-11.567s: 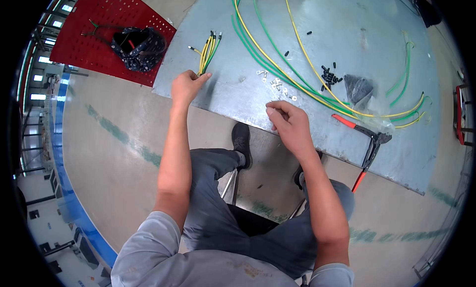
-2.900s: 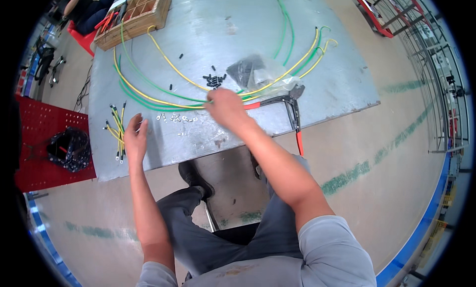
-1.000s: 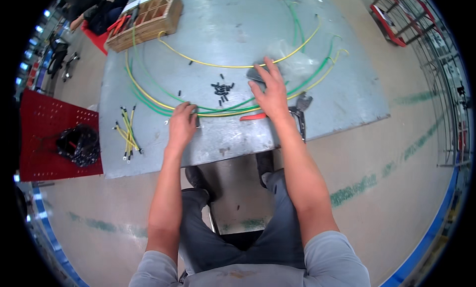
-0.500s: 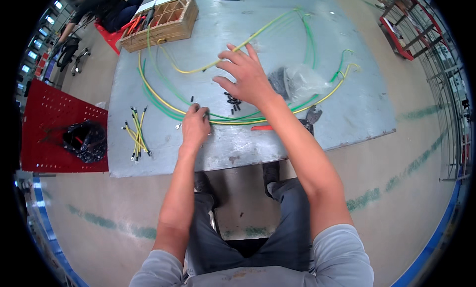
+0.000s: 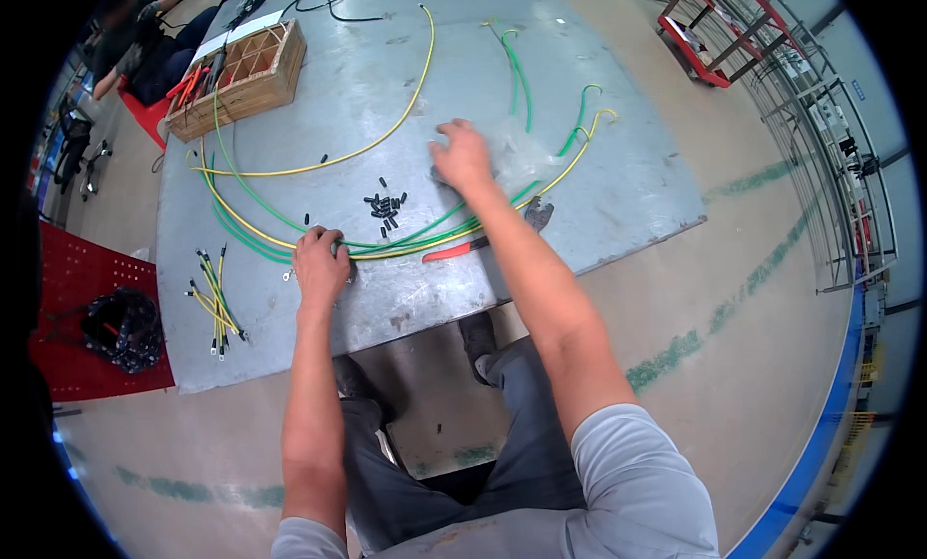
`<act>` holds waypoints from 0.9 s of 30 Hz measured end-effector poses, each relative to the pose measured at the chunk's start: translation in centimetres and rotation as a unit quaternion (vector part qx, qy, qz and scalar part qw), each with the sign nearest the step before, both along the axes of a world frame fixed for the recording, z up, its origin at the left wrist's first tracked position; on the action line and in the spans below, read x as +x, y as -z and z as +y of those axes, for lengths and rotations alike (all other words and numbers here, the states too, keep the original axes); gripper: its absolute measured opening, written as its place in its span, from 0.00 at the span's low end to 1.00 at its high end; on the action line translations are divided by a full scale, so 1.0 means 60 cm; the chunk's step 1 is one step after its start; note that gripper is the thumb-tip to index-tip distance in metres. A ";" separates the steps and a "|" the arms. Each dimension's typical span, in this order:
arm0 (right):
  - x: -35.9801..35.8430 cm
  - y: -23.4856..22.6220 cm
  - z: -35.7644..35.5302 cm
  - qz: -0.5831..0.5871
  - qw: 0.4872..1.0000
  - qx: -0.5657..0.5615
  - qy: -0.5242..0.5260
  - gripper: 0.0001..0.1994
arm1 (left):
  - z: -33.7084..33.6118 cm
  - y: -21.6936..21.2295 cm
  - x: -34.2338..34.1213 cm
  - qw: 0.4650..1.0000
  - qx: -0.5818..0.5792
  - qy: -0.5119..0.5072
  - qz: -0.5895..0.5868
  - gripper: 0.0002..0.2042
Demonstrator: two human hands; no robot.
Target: The person strips insulation from green and yellow wires using pliers, then crimps metal terminals onto the exposed ends. The finished wires are placed on the table alongside other completed units.
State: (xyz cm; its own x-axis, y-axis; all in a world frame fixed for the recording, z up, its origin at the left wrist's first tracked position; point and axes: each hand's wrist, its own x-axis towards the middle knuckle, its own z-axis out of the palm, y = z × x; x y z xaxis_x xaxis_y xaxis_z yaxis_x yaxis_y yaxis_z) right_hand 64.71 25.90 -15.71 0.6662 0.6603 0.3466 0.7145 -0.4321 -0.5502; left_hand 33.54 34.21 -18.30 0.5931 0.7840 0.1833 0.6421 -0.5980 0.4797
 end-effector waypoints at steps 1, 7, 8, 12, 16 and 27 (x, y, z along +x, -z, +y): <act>0.020 -0.002 -0.015 0.012 0.999 -0.037 0.025 0.20 | 0.001 0.003 -0.001 1.000 0.001 0.001 -0.007 0.12; 0.116 -0.021 -0.050 0.030 0.962 -0.184 0.198 0.15 | 0.004 0.007 -0.005 1.000 0.022 -0.011 -0.019 0.11; 0.134 -0.021 -0.056 0.029 0.955 -0.207 0.212 0.14 | 0.002 0.005 -0.003 0.999 0.025 -0.010 -0.021 0.10; 0.208 -0.028 -0.071 -0.012 0.965 -0.116 0.236 0.14 | -0.001 -0.005 -0.002 0.999 0.037 -0.016 -0.022 0.10; 0.241 -0.026 -0.051 -0.009 0.972 -0.004 0.235 0.15 | 0.009 -0.015 -0.015 0.997 0.076 -0.019 -0.026 0.10; 0.322 0.050 -0.033 0.604 0.793 -0.040 0.076 0.11 | -0.007 -0.066 -0.005 0.995 0.071 0.025 -0.070 0.09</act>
